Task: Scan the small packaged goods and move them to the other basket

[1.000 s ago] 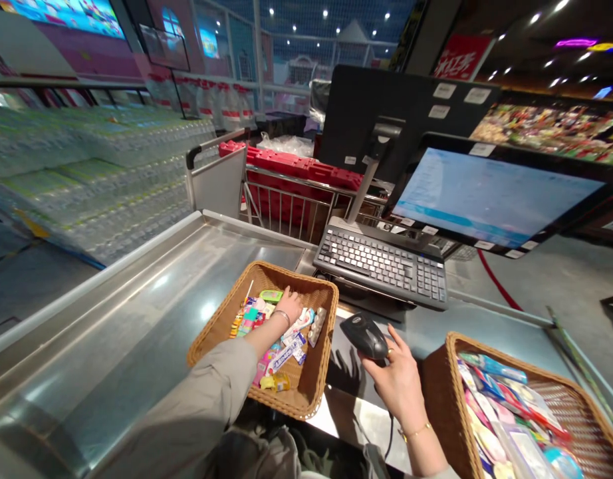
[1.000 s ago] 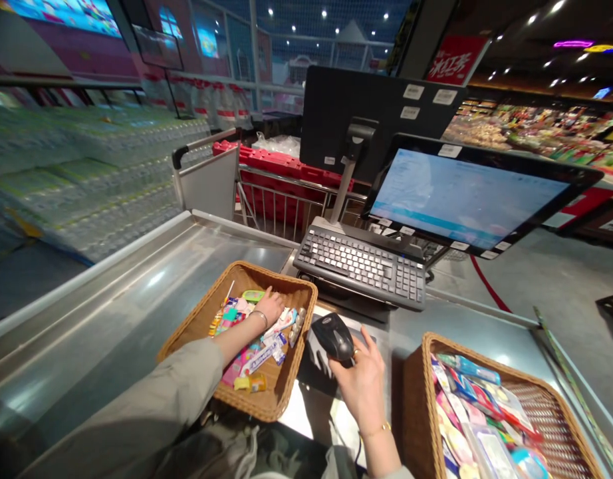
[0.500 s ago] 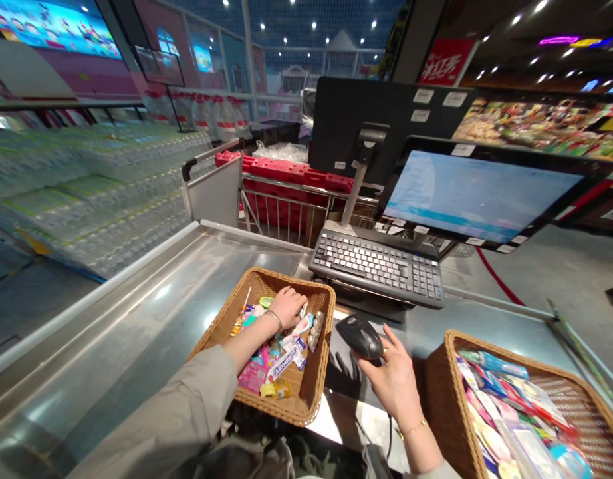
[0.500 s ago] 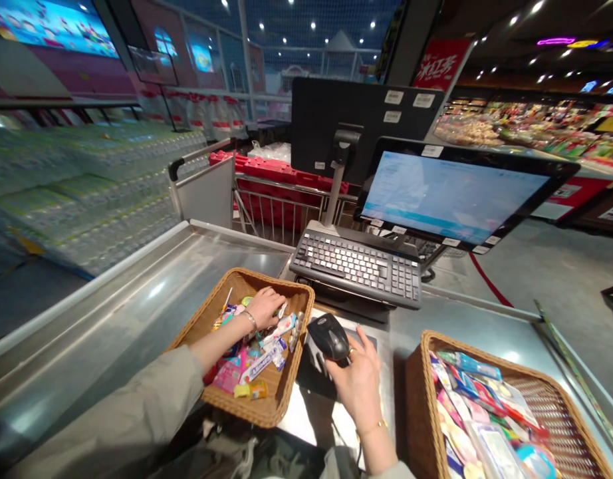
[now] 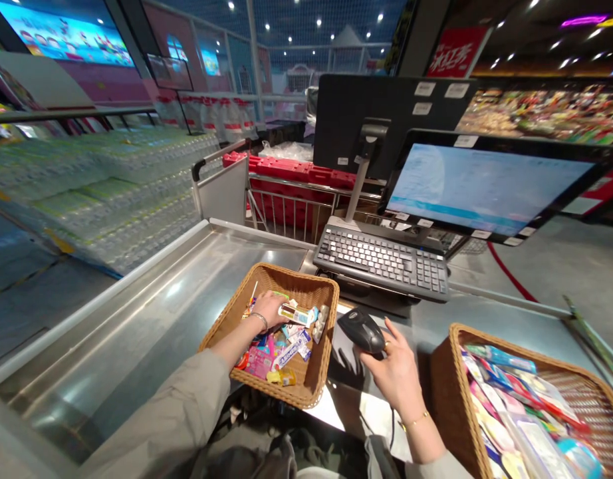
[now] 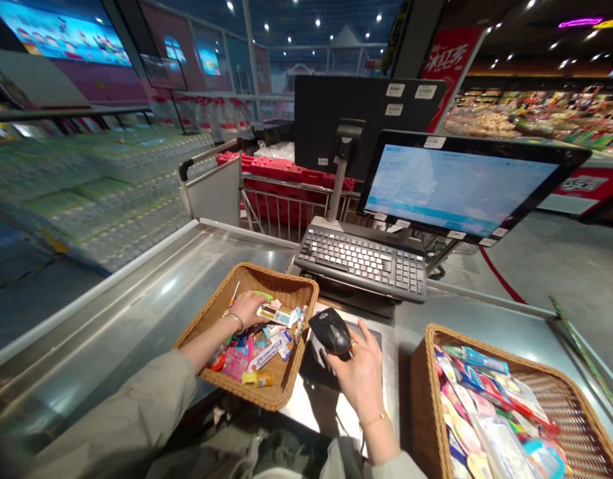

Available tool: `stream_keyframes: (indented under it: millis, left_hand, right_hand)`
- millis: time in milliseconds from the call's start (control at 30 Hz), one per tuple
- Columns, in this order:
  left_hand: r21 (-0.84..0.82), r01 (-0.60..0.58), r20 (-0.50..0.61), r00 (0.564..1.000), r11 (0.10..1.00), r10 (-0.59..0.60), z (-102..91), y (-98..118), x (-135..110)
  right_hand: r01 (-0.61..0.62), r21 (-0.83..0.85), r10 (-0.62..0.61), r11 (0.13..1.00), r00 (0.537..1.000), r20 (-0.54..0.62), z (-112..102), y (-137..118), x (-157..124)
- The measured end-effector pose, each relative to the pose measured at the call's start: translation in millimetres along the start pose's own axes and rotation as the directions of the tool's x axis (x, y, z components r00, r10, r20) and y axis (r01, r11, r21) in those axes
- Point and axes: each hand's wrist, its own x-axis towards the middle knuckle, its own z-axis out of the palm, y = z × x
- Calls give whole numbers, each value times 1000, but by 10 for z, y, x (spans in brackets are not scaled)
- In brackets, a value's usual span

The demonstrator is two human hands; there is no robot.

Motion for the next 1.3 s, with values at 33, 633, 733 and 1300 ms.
stream_keyframes:
  millis: [33, 633, 733, 1300]
  left_hand:
    - [20, -6, -8, 1000, 1000, 6, -10, 16, -12]
    - [63, -136, -261, 954, 989, 148, -499, 243, -261]
    - [58, -130, -321, 937, 990, 142, -669, 280, -326]
    - [110, -247, -485, 832, 963, 269, -1265, 895, -312]
  right_hand:
    - [-3, 1, 3, 1000, 1000, -1, -11, 0, -7]
    - [62, -27, -65, 998, 988, -137, -318, 114, -51]
    - [72, -51, -79, 996, 985, -151, -357, 94, -49]
    - [132, -116, -158, 984, 955, -250, -652, -57, -18]
